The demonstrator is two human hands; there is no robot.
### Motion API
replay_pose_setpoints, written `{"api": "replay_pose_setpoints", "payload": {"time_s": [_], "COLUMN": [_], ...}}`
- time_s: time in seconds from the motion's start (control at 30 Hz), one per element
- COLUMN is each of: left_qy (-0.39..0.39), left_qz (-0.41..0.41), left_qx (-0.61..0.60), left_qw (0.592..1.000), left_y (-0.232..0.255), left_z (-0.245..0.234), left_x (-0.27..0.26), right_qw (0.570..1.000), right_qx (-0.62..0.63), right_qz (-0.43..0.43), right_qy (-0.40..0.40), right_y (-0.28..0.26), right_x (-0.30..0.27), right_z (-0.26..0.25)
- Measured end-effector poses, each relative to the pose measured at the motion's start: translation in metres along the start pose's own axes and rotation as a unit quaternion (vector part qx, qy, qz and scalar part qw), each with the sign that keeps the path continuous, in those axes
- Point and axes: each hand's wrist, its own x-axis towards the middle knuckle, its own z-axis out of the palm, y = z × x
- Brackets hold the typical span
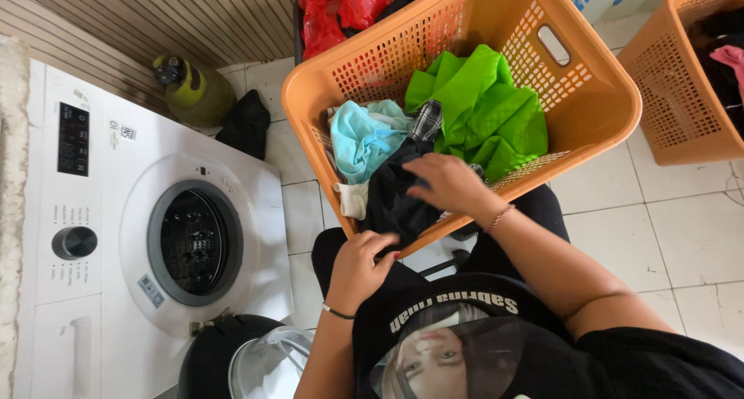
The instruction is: The person takes various items of clothing from a laundry basket by hand, including a pair of dark pants and a light-colored shirt, and places them one by one into the drum of a front-loading washing machine.
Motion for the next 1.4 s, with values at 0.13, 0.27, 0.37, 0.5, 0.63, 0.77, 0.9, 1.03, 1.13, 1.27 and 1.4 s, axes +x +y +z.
{"api": "replay_pose_setpoints", "payload": {"time_s": [0.13, 0.27, 0.37, 0.5, 0.63, 0.77, 0.9, 1.03, 1.13, 1.27, 1.4], "left_qy": [0.033, 0.131, 0.134, -0.023, -0.112, -0.025, 0.17, 0.112, 0.107, 0.108, 0.166], "left_qz": [-0.11, -0.058, -0.01, 0.078, 0.007, -0.062, -0.011, 0.024, 0.102, 0.121, -0.007], "left_qx": [-0.029, -0.018, -0.018, 0.051, 0.214, 0.137, 0.014, -0.113, -0.043, 0.069, -0.178], "left_qw": [0.993, 0.989, 0.991, 0.995, 0.97, 0.988, 0.985, 0.987, 0.988, 0.984, 0.97], "left_y": [0.011, 0.005, -0.004, -0.032, -0.056, -0.065, -0.05, -0.005, 0.02, 0.025, 0.025], "left_z": [-0.002, -0.009, -0.005, 0.021, 0.058, 0.034, -0.031, -0.07, -0.07, -0.056, -0.077], "left_x": [0.001, 0.016, 0.047, 0.095, 0.11, 0.136, 0.154, 0.147, 0.136, 0.142, 0.136], "right_qw": [0.993, 0.996, 0.989, 0.98, 0.979, 0.984, 0.987, 0.977, 0.959, 0.948, 0.963], "right_qx": [-0.087, 0.041, 0.069, 0.112, 0.077, 0.006, -0.127, -0.186, -0.209, -0.25, -0.169], "right_qz": [0.003, -0.045, -0.102, -0.142, -0.121, -0.102, 0.029, 0.105, 0.091, 0.07, 0.054], "right_qy": [-0.08, -0.066, -0.081, -0.085, -0.144, -0.143, -0.098, 0.02, 0.166, 0.185, 0.201], "right_y": [-0.013, -0.036, -0.073, -0.104, -0.109, -0.088, -0.058, -0.044, -0.047, -0.049, -0.049], "right_x": [-0.006, -0.02, -0.023, -0.025, -0.032, -0.039, -0.037, -0.029, -0.026, -0.015, -0.015], "right_z": [0.031, 0.028, 0.016, -0.002, -0.023, -0.056, -0.09, -0.127, -0.145, -0.149, -0.163]}}
